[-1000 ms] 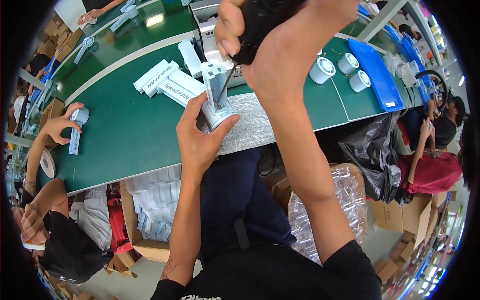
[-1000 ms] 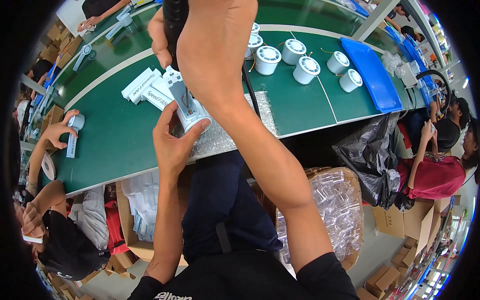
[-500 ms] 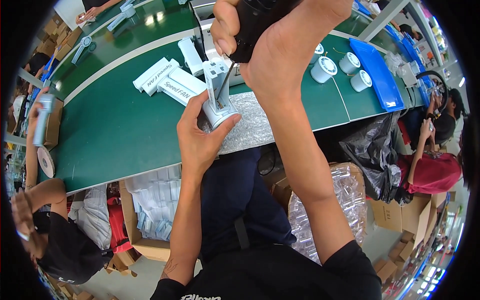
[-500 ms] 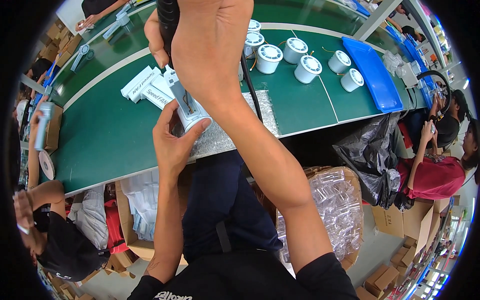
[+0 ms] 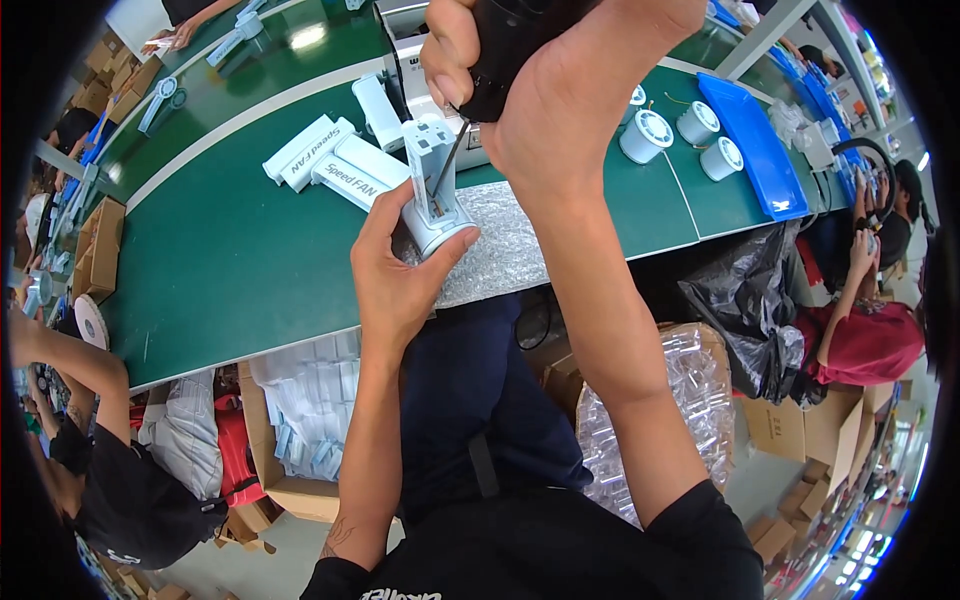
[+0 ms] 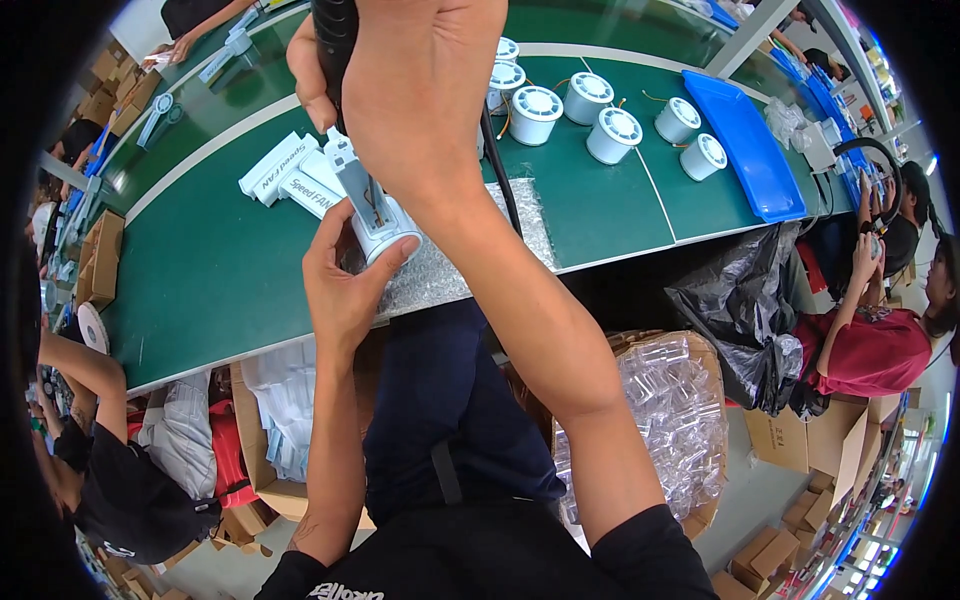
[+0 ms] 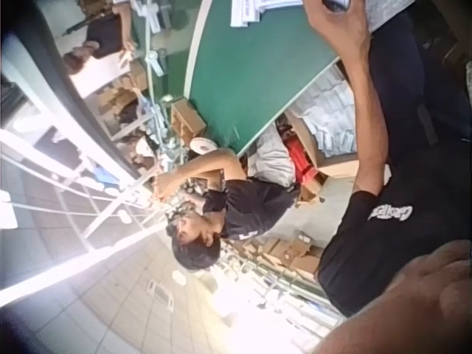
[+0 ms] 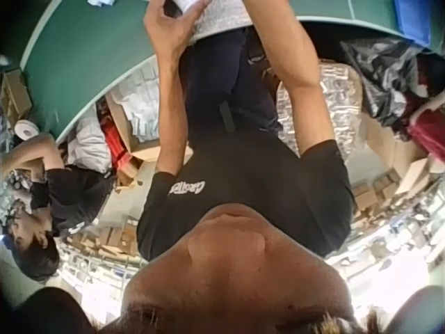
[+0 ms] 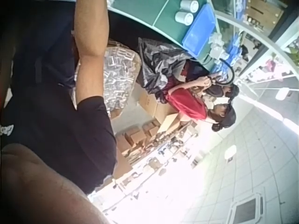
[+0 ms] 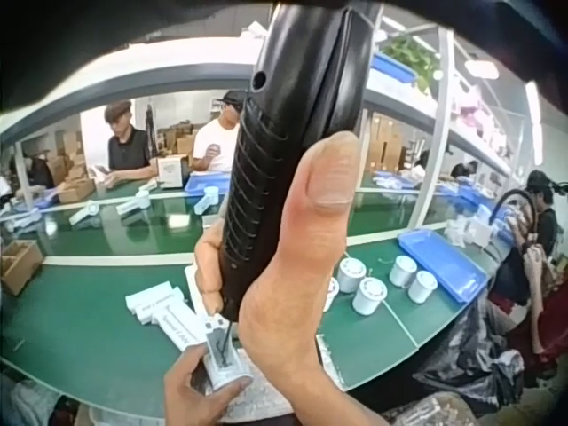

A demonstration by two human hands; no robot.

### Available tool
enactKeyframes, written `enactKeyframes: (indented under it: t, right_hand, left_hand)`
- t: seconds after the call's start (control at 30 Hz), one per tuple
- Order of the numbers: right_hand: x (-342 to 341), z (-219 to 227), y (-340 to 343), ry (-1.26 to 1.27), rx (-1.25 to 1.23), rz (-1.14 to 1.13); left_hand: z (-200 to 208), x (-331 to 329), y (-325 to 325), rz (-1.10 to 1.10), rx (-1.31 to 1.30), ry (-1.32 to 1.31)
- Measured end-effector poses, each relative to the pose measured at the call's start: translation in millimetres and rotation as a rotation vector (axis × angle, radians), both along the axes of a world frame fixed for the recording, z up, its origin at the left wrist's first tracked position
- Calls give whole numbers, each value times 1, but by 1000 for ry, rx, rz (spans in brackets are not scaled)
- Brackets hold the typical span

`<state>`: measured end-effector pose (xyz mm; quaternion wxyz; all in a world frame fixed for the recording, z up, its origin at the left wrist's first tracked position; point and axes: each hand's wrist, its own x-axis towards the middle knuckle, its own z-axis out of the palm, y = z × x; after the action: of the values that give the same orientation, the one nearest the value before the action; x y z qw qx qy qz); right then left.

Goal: The person assembles portable handheld fans by hand, joining fan handles, fan housings, and fan blades with screws. An electric screwdriver is used to secure the screws.

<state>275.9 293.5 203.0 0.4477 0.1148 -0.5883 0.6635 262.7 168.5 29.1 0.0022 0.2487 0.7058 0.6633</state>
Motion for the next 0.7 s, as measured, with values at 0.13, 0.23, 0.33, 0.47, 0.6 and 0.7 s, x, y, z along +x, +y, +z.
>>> enactKeyframes:
  t: [0.13, 0.23, 0.33, 0.47, 0.6, 0.7]
  right_hand:
    - [-2, -7, 1, 76, -84, 91]
    - [-3, -9, -1, 127, -143, 160]
    - [-3, -7, 2, 104, -145, 151]
    - [-4, -4, 0, 73, -153, 143]
    - [-4, -2, -1, 42, -159, 133]
    - [-3, 1, 0, 20, -162, 123]
  left_hand:
    - [1, 0, 0, 0, -14, 7]
    - [0, 0, -2, 3, -10, 5]
    - [0, 1, 0, 6, -17, 14]
    - [0, 0, 0, 6, -16, 23]
    - [1, 0, -1, 7, -20, 6]
    - [1, 0, -1, 5, -21, 8]
